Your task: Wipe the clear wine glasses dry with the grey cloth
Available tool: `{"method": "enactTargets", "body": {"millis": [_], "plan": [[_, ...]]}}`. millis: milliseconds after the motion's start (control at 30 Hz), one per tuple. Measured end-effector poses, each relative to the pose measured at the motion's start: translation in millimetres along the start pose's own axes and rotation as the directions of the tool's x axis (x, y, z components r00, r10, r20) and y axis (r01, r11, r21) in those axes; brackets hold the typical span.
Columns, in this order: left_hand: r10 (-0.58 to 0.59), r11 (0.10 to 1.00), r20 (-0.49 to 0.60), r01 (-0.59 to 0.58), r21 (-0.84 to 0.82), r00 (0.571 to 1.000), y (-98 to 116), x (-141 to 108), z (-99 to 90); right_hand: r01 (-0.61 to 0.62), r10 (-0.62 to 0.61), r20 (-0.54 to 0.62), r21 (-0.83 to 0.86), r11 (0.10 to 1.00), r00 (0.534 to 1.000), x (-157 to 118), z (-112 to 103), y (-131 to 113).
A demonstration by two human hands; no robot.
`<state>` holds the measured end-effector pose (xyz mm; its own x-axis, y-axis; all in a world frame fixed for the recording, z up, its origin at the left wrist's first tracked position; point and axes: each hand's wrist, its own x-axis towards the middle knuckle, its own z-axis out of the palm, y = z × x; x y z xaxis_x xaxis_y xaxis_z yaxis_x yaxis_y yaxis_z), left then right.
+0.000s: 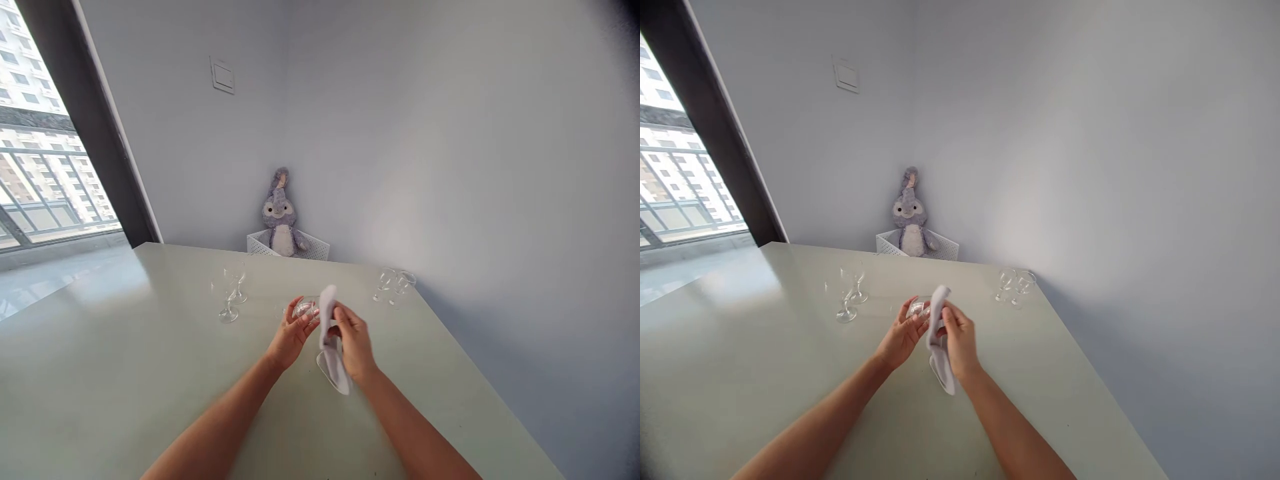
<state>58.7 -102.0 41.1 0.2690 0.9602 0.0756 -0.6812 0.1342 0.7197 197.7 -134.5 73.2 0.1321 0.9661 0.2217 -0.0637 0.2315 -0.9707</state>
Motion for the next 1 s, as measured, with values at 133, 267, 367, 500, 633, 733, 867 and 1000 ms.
{"method": "enactTargets", "body": {"millis": [133,267,367,500,633,733,867,1000], "plan": [[-0.025,0.987,-0.033,0.03,0.155,0.999,-1,-5,-5.5,0.181,-0.122,0.188,-0.34,0.923,0.975,-8,11,17],[-0.033,0.939,0.009,0.028,0.343,0.999,-8,-4,-9.4,0.179,-0.088,0.263,-0.347,0.921,0.961,-10,3,43],[-0.081,0.878,0.061,0.042,0.478,0.995,-13,-4,-9.6,-0.061,0.113,0.276,-0.188,0.98,0.955,-5,-4,59],[-0.032,0.831,0.088,-0.022,0.556,0.996,-3,-5,-6.2,-0.403,0.322,0.325,0.222,0.888,0.889,3,-7,62],[0.054,0.84,0.135,-0.118,0.53,0.989,8,-6,-0.4,-0.45,0.334,0.334,0.378,0.809,0.881,0,-5,54],[0.014,0.861,0.047,-0.036,0.507,0.999,6,-4,-1.2,-0.276,0.22,0.316,0.144,0.95,0.923,-8,-2,54],[-0.09,0.831,-0.118,0.14,0.538,0.989,1,0,-8.2,0.123,-0.041,0.336,-0.227,0.966,0.941,-15,1,59],[-0.118,0.874,-0.033,0.119,0.472,0.993,5,-1,-9.1,-0.086,0.109,0.325,-0.084,0.993,0.939,-9,-2,54]]}}
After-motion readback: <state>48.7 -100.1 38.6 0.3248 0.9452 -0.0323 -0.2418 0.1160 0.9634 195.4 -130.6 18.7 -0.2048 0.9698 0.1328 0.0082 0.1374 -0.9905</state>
